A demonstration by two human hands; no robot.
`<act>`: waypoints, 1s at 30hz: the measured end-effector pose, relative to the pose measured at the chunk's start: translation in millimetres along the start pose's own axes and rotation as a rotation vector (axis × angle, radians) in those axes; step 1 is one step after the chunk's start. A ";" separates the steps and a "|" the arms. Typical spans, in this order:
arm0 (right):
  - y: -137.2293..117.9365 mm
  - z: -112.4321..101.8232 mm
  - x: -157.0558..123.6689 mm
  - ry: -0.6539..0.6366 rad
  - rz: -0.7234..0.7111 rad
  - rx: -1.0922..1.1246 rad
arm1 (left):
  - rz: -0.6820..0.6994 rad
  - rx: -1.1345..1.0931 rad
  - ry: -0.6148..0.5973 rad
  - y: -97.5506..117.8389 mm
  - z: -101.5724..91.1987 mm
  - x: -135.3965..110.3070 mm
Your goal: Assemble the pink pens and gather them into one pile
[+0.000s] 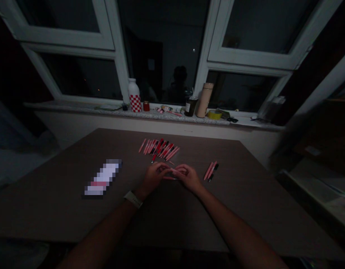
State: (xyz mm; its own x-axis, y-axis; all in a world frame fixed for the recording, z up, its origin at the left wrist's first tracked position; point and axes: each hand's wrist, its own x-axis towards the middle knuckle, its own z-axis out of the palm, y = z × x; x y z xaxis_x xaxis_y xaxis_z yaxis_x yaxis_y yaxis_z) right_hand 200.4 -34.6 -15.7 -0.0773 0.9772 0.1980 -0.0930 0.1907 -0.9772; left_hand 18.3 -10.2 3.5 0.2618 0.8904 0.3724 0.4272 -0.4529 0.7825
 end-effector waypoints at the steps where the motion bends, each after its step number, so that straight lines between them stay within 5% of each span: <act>1: 0.1 0.7 -0.5 -0.006 -0.012 -0.007 | 0.004 0.004 0.002 0.5 -0.2 -0.2; 14: 7.1 1.4 0.3 -0.048 -0.090 -0.005 | -0.063 -0.181 -0.013 2.1 5.4 -2.8; 20: -5.6 2.6 -6.2 -0.118 -0.279 -0.312 | -0.046 -0.136 0.017 7.9 2.6 -3.7; 30: -1.1 -1.9 -1.1 -0.024 -0.429 -0.454 | 0.211 -0.071 -0.023 0.4 3.1 1.6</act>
State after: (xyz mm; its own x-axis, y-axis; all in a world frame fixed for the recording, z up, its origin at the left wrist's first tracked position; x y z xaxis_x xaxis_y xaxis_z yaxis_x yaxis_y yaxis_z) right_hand 202.5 -35.7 -15.0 -0.1498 0.8032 0.5766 0.3099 0.5919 -0.7440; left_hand 21.6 -9.1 2.8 0.3595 0.7743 0.5208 0.2992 -0.6243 0.7216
